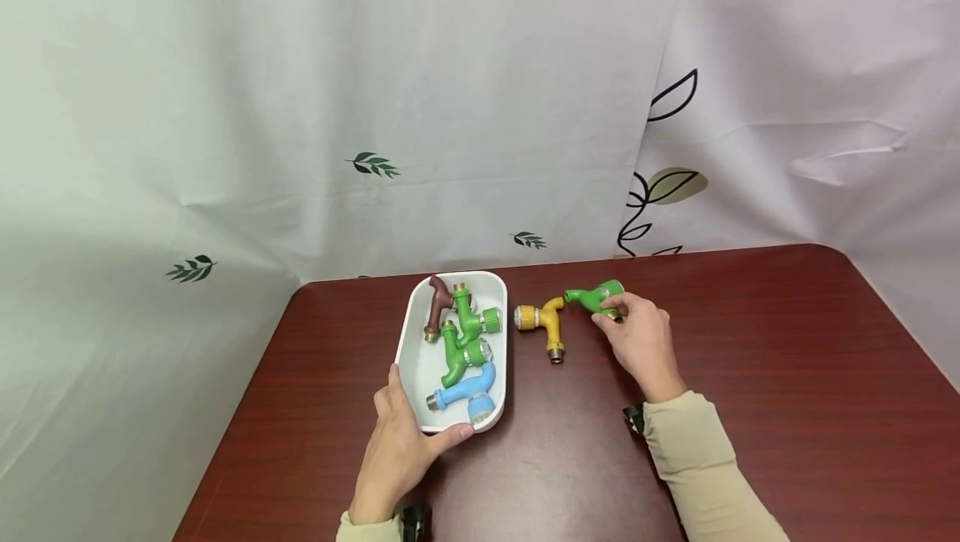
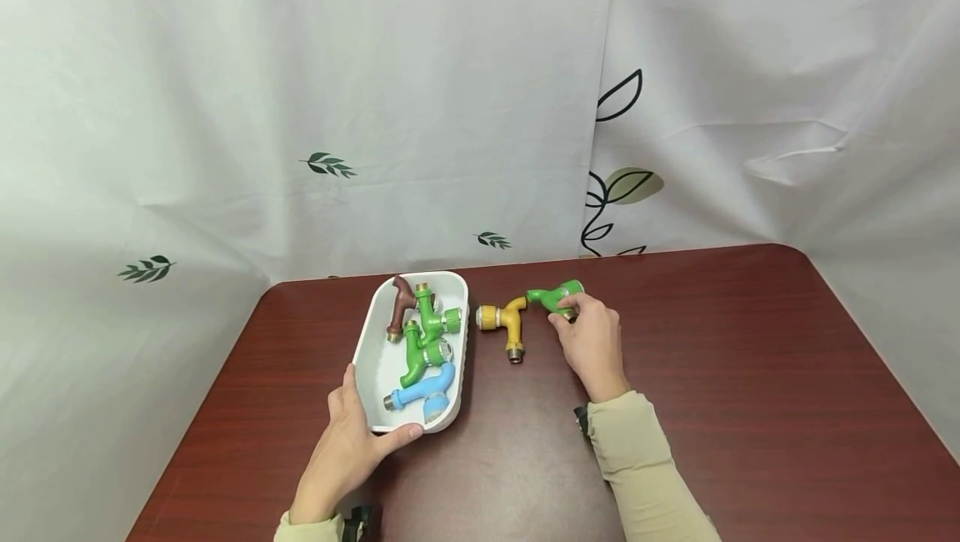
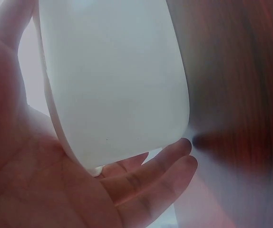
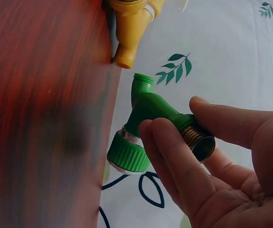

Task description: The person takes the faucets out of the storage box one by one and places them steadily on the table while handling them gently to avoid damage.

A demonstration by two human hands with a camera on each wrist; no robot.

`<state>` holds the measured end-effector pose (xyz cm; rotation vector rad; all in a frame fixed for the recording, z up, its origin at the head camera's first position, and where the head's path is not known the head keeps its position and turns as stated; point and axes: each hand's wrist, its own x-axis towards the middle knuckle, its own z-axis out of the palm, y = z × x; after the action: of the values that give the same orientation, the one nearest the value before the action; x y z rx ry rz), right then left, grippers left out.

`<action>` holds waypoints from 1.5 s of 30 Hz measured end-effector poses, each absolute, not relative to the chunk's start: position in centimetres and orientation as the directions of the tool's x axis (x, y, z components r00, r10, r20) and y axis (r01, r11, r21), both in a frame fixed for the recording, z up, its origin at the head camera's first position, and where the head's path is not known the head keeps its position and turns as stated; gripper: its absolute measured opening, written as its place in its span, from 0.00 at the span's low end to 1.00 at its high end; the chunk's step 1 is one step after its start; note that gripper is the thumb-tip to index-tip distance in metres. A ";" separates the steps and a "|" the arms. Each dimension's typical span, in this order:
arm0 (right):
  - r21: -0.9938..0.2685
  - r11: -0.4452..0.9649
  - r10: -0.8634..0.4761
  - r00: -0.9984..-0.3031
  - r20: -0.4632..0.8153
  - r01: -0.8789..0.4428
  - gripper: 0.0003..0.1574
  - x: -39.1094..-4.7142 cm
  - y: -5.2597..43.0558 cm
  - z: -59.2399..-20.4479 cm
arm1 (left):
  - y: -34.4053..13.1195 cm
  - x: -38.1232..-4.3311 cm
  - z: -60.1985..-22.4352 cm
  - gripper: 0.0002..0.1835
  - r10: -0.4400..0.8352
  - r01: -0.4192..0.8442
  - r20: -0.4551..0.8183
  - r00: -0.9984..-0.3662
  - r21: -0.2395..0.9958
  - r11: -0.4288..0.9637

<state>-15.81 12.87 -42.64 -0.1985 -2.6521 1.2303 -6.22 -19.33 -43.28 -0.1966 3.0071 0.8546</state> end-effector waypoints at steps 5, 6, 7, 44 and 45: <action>-0.757 0.652 0.206 -0.971 0.119 0.046 0.15 -15.9 13.0 -42.9 | -19.3 -6.2 -43.3 0.79 -0.115 -0.119 -0.040 -0.993 0.525 0.843; -0.756 0.652 0.205 -0.972 0.113 0.050 0.15 -15.9 13.1 -42.9 | -19.3 -6.2 -43.3 0.79 -0.115 -0.118 -0.039 -0.993 0.525 0.843; -0.756 0.652 0.206 -0.972 0.108 0.054 0.14 -15.9 13.1 -43.0 | -19.3 -6.2 -43.4 0.79 -0.114 -0.117 -0.038 -0.993 0.524 0.843; -0.698 0.715 -0.067 -0.992 -0.106 0.026 0.22 -15.8 13.5 -43.0 | -19.4 -6.4 -43.5 0.78 -0.109 -0.109 -0.030 -0.994 0.521 0.846; -0.700 0.714 -0.067 -0.992 -0.109 0.029 0.21 -15.8 13.5 -43.0 | -19.4 -6.4 -43.5 0.78 -0.110 -0.111 -0.032 -0.993 0.522 0.846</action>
<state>-15.77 13.45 -43.03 0.0337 -3.0241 1.2377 -6.37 -19.39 -43.49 -0.1804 3.0170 0.8536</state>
